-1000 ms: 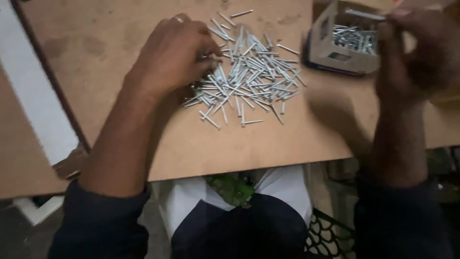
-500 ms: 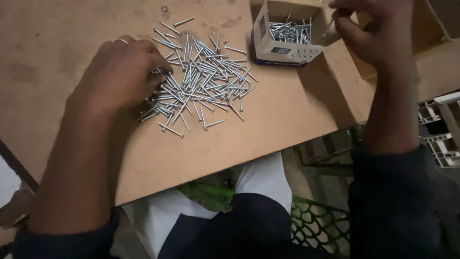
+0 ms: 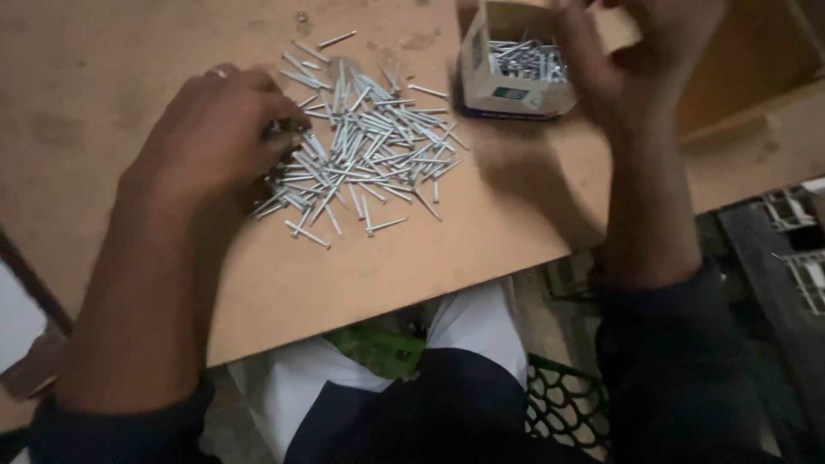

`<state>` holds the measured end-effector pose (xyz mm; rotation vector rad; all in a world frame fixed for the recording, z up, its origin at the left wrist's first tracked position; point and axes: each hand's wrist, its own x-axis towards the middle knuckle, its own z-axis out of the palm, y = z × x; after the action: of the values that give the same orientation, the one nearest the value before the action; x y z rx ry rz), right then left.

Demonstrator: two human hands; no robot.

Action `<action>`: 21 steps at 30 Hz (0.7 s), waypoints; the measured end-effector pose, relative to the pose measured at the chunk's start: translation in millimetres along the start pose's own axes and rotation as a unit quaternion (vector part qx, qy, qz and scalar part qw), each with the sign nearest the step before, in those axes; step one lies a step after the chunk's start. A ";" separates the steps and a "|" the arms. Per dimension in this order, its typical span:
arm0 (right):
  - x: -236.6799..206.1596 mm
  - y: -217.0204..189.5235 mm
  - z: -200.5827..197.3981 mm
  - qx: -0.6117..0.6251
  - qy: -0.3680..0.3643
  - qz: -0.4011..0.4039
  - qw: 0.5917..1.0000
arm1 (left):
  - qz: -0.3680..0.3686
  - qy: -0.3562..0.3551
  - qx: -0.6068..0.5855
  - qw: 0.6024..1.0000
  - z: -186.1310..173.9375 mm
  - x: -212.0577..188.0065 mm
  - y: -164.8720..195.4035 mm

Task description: The person sits at a table and repeatedly picks up self-drilling screws from a pile, briefly inspects them, and places them into a cardboard box. The hands handle the screws one by one or in small groups, moving them from the table surface into the box.

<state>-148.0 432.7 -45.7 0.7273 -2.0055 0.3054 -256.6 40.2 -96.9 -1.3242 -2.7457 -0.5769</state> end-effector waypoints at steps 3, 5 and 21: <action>8.9 -41.7 37.3 0.012 -0.086 -0.051 0.995 | 0.019 0.025 0.025 0.999 -5.5 -2.5 -1.0; 17.3 -56.8 63.1 0.040 -0.104 -0.086 0.990 | 0.025 0.028 0.018 0.999 -8.1 -3.1 -2.0; -4.7 -82.1 94.8 0.175 -0.206 0.007 0.963 | 0.039 0.021 -0.002 0.999 1.7 -2.5 -13.6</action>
<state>-163.1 323.3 -105.4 1.0680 -2.3800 0.5651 -265.2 31.2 -103.2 -1.3967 -2.6486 -0.5982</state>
